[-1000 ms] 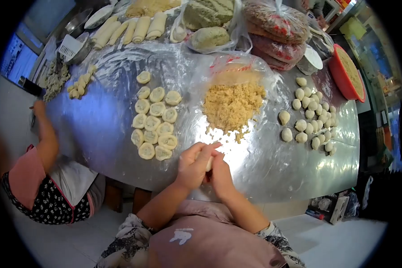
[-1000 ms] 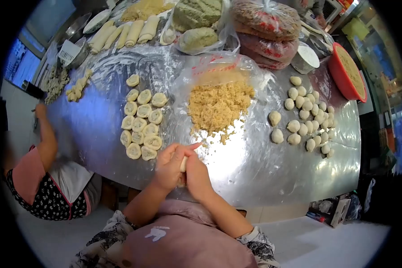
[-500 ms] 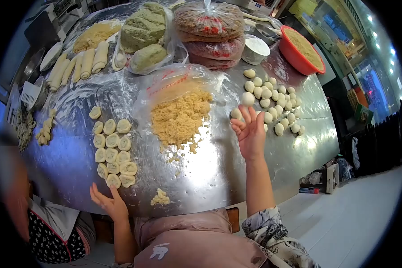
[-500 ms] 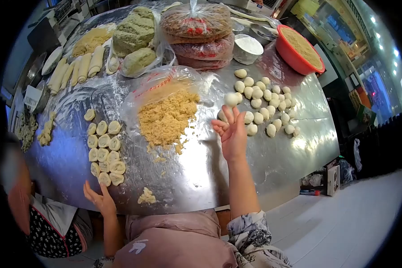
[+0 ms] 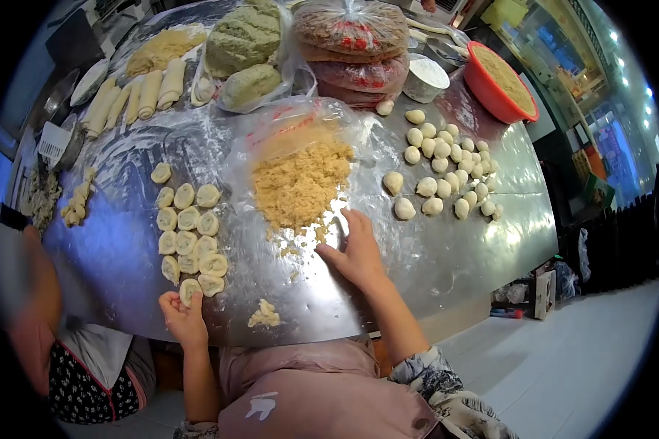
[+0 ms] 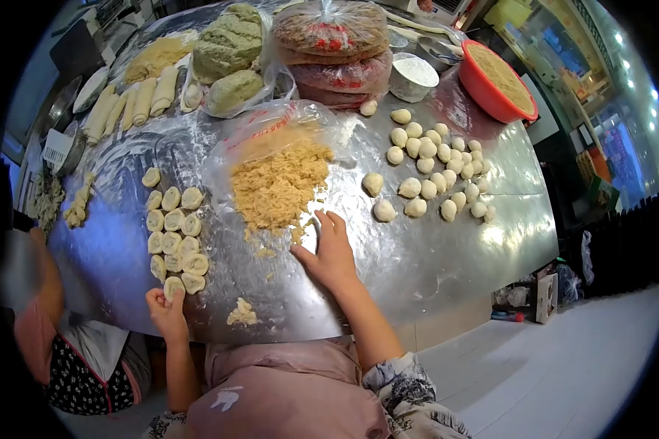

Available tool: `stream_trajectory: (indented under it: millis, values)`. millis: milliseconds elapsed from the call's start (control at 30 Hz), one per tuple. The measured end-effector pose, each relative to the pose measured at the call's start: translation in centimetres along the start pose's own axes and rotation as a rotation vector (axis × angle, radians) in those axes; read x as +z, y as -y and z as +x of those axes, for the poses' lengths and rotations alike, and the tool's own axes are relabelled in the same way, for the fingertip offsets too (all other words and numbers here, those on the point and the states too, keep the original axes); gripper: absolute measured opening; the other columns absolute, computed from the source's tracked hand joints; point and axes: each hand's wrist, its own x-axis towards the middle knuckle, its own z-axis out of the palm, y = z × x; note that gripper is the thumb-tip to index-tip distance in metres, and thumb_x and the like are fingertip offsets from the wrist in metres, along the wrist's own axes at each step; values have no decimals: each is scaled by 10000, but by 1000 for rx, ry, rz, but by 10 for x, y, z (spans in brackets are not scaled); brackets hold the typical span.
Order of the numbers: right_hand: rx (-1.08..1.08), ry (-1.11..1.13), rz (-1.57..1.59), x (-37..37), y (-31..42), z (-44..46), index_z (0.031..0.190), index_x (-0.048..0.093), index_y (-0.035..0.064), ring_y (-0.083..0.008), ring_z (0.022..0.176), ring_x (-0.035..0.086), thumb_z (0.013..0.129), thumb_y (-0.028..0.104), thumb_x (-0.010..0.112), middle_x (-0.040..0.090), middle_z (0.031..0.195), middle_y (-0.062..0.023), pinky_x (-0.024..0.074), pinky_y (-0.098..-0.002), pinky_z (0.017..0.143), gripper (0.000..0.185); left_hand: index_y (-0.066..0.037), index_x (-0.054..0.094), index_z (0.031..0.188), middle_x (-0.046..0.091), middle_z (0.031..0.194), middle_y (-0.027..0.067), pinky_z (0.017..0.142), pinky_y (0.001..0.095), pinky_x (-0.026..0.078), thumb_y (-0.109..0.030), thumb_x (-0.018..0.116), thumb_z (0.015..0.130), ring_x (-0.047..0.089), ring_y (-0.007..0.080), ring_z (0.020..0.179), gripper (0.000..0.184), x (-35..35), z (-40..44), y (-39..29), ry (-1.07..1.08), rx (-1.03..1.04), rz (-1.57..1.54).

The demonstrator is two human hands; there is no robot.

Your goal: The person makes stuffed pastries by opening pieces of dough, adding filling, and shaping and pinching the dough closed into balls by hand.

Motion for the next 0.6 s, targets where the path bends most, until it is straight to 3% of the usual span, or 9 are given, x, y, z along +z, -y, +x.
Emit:
stream_trajectory:
  millis: [133, 200, 233, 333, 367, 400, 467, 500, 600]
  values:
    - [-53, 31, 17, 26, 16, 24, 1231, 446, 10, -403, 1021, 528, 750, 263, 726, 490, 1183, -221, 445, -430, 877, 611, 28, 462, 1207, 548, 1046, 97, 750, 299, 482, 6, 541, 840, 559, 180, 894, 377, 7, -10, -53, 60, -492, -464]
    - [-27, 56, 71, 45, 18, 32, 1214, 453, 19, -405, 985, 537, 763, 226, 704, 520, 1126, -229, 456, -430, 842, 556, 35, 469, 1202, 552, 1052, 103, 748, 303, 478, -19, 500, 855, 564, 195, 891, 352, 0, -10, -49, 244, -542, -661]
    - [68, 83, 75, 47, 24, 32, 1124, 510, 25, -388, 913, 558, 776, 190, 675, 570, 991, -215, 464, -435, 780, 419, 28, 478, 1196, 556, 1046, 106, 742, 304, 476, -31, 489, 860, 565, 200, 883, 341, 0, -11, -53, 254, -552, -704]
    - [117, 234, -70, 43, 18, 26, 1055, 520, 8, -397, 839, 573, 817, 164, 627, 574, 922, -215, 478, -450, 723, 304, 19, 494, 1172, 563, 1020, 104, 750, 306, 465, -90, 485, 901, 558, 194, 876, 292, 8, -15, -75, 317, -616, -807]
    - [71, 162, -34, 37, 14, 21, 960, 556, 8, -399, 800, 575, 836, 173, 612, 592, 854, -204, 474, -453, 699, 213, 19, 490, 1169, 558, 1021, 103, 750, 305, 462, -106, 480, 915, 552, 188, 878, 283, 11, -16, -79, 357, -641, -807]
    - [69, 47, 48, 37, 6, 15, 923, 605, 24, -313, 723, 608, 799, 185, 671, 611, 784, -161, 487, -387, 672, 214, 19, 486, 1165, 554, 1022, 102, 750, 304, 460, -121, 476, 928, 547, 183, 880, 275, 14, -18, -80, 398, -670, -806]
    - [271, 95, 231, 9, 19, 9, 898, 617, 29, -224, 680, 609, 806, 187, 681, 608, 731, -127, 492, -335, 647, 195, 6, 488, 1152, 559, 1014, 97, 768, 305, 470, -143, 473, 944, 562, 189, 881, 257, 23, -20, -80, 511, -703, -812]
    - [209, 151, 165, 1, 14, 5, 999, 603, 36, -175, 686, 595, 810, 182, 693, 609, 826, -114, 496, -309, 642, 255, 3, 487, 1151, 562, 1015, 96, 772, 306, 474, -142, 469, 946, 568, 192, 887, 253, 29, -21, -78, 554, -741, -817]
    - [147, 209, 180, -13, 11, 0, 1164, 539, 54, -254, 747, 615, 788, 198, 715, 554, 1100, -173, 511, -346, 669, 439, -9, 483, 1155, 577, 1029, 105, 801, 317, 490, -134, 464, 951, 596, 219, 948, 240, 47, -26, -86, 649, -818, -802]
